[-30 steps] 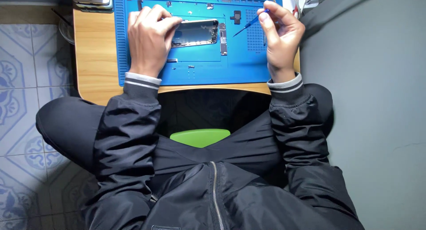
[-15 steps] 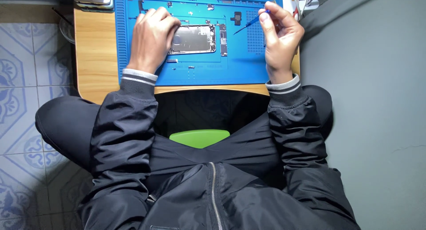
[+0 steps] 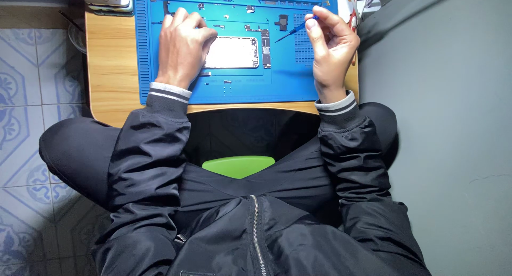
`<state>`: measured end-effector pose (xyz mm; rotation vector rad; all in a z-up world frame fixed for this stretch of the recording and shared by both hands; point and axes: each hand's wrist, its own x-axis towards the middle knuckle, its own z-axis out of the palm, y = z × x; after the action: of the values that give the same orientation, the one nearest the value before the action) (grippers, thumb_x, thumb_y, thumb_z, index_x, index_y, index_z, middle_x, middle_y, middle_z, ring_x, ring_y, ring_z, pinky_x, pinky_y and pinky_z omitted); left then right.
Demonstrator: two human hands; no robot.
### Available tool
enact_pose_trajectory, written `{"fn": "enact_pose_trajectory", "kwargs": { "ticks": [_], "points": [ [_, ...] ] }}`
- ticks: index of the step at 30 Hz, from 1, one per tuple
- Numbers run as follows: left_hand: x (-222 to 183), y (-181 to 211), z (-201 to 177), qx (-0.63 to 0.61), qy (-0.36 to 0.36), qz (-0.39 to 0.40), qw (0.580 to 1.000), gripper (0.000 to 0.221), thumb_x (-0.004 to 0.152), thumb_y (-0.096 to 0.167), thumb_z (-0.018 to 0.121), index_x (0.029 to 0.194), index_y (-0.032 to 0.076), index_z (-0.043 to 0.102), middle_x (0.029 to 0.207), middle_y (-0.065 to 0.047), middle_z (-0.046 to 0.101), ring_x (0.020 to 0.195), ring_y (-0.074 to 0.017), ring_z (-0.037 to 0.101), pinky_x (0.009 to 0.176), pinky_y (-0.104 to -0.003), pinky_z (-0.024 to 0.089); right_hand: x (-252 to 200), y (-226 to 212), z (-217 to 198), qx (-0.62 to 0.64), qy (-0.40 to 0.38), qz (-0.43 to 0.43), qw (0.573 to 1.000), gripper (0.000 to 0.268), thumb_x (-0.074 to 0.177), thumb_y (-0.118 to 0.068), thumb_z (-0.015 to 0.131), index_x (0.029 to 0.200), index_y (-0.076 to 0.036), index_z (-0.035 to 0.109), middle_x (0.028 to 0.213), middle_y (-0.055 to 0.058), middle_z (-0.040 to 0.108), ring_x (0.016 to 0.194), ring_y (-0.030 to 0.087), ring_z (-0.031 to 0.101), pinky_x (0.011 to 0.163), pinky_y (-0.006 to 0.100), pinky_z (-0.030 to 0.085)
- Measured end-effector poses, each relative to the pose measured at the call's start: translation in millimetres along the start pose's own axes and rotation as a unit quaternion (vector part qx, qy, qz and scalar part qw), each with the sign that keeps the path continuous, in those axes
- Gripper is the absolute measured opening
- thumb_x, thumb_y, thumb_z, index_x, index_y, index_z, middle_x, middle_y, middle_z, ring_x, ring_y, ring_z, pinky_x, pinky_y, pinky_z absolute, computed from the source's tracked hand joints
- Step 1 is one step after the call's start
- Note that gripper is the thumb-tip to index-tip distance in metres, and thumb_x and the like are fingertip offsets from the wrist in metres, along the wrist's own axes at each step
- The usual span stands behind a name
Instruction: Repairing a mobile phone by inspecting and manipulating internal components on a repair mat
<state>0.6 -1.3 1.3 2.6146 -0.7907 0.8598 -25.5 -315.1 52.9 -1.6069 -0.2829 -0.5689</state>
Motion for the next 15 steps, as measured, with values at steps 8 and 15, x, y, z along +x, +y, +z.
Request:
{"fn": "enact_pose_trajectory", "kwargs": {
  "ticks": [8,15],
  "points": [
    [13,34,-47,-0.044,0.002,-0.048,0.998,0.016,0.096,0.021,0.088,0.11,0.015,0.084,0.1,-0.004,0.07,0.094,-0.0284,0.058,0.074,-0.044,0.043,-4,-5,4,0.039,0.012,0.022,0.999,0.019,0.102,-0.005,0.076,0.12,-0.001,0.073,0.109,0.016,0.078,0.102,0.02,0.076,0.095,0.03,0.064],
    [18,72,-75,-0.425,0.035,-0.187,0.885,0.004,0.099,0.006,0.082,0.101,0.003,0.083,0.088,-0.008,0.075,0.078,-0.0168,0.065,0.069,-0.031,0.05,-13,-5,11,0.066,0.02,0.046,0.997,0.018,0.102,-0.022,0.077,0.101,-0.008,0.067,0.089,0.004,0.066,0.072,0.01,0.054,0.064,0.024,0.044]
  ]
}}
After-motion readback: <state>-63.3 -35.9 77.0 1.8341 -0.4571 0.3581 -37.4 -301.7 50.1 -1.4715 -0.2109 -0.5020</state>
